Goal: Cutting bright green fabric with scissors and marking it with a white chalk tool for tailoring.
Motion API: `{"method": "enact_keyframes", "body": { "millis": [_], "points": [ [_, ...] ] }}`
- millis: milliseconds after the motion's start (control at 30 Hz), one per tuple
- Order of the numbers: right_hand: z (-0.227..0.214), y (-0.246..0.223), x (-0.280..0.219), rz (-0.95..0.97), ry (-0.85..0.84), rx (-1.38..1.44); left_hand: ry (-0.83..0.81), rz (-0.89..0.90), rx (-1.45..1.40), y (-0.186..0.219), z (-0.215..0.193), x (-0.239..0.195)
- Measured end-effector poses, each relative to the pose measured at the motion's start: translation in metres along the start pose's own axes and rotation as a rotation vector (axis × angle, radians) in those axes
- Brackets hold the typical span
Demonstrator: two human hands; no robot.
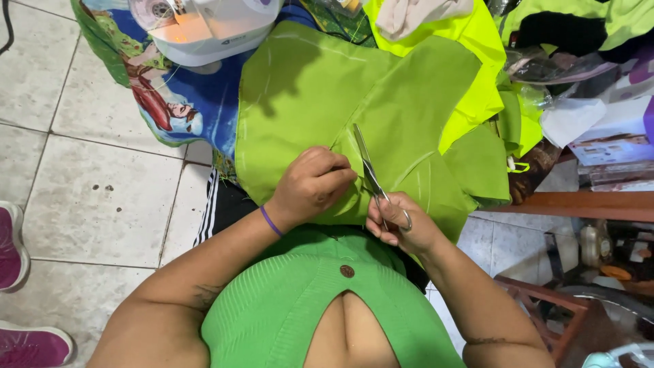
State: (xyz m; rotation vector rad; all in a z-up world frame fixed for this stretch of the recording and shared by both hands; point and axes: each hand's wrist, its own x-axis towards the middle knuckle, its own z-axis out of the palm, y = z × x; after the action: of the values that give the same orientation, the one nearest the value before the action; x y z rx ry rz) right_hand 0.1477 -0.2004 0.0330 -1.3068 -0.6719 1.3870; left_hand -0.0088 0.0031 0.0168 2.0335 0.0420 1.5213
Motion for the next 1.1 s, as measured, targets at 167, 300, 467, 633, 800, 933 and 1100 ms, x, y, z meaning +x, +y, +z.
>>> {"method": "enact_keyframes", "body": {
  "millis": [167,300,467,633,800,933,1100],
  "points": [
    [-0.005,-0.002,0.007,0.000,-0.008,-0.009,0.013,-0.015,-0.019,0.001,0.000,0.001],
    [-0.008,-0.003,0.009,0.012,-0.012,-0.031,0.026,-0.009,-0.033,0.000,0.002,-0.001],
    [-0.008,-0.010,0.010,0.009,0.003,-0.047,0.003,-0.027,-0.055,0.001,-0.001,0.001],
    [-0.010,-0.013,0.007,0.000,0.014,-0.083,0.009,-0.039,-0.068,0.001,-0.001,0.001],
    [-0.015,-0.022,0.006,0.036,0.006,-0.155,-0.015,-0.072,-0.112,0.004,-0.007,0.004],
    [-0.021,-0.029,0.006,0.049,-0.005,-0.173,-0.008,-0.076,-0.127,0.003,-0.008,0.004],
    [-0.037,-0.034,0.009,0.090,-0.059,-0.287,-0.019,-0.109,-0.179,0.004,-0.010,0.006]
  ]
}}
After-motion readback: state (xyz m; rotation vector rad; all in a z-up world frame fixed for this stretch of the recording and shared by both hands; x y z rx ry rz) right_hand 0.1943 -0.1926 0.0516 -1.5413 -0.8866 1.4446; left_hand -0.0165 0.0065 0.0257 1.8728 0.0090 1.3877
